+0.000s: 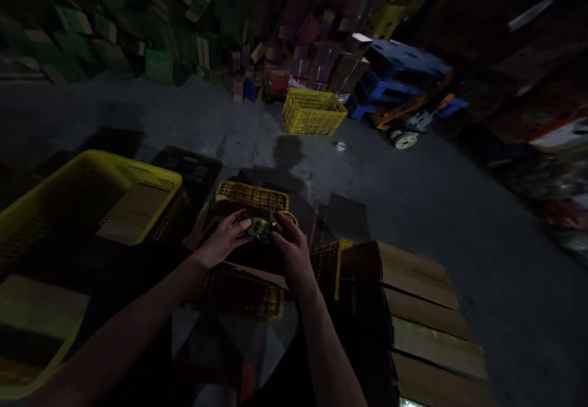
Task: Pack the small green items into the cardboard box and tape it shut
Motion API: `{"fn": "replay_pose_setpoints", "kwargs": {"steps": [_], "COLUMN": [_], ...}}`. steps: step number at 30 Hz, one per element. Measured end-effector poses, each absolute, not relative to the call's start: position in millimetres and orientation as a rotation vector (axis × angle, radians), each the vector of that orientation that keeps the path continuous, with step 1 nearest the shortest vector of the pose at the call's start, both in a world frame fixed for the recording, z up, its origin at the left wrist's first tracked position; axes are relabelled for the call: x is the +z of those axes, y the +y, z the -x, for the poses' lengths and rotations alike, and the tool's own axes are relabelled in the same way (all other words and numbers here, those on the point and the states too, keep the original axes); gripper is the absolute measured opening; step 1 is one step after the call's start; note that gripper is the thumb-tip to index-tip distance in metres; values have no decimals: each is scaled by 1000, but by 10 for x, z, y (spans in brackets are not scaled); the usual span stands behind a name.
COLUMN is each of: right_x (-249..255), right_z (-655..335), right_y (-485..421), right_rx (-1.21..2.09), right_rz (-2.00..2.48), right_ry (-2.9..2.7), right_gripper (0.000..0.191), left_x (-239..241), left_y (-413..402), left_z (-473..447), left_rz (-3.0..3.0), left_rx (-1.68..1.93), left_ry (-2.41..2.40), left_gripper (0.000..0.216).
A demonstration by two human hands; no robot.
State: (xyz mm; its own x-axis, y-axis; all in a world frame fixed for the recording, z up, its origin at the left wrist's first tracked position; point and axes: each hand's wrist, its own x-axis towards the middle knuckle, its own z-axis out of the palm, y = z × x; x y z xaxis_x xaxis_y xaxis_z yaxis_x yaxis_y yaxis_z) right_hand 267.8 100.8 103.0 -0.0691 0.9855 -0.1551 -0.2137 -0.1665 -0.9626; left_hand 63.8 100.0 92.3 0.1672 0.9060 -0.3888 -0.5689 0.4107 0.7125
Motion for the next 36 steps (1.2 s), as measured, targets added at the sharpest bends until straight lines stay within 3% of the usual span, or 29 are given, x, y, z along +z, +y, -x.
{"fn": "replay_pose_setpoints", "kwargs": {"steps": [9,14,24,36], "right_x": [953,968,925,881], "right_z": [-2698,-2697,-2755,-2764], "right_y": [1006,1005,1046,1041], "right_rx": [1497,1481,1305,1362], "right_rz": [1188,1173,1275,1222], "right_ry": [-930,-947,-1036,-1099], "right_gripper": [40,35,31,27], "left_x": [1032,1080,996,979], "left_y": [1014,977,992,991], "left_z": [-635,-645,-628,-644], "left_rz": [-481,-554,-534,-498], "left_rx": [1162,1089,1067,1088], "left_ry": [850,843,853,883], "left_gripper": [56,33,42,38]}}
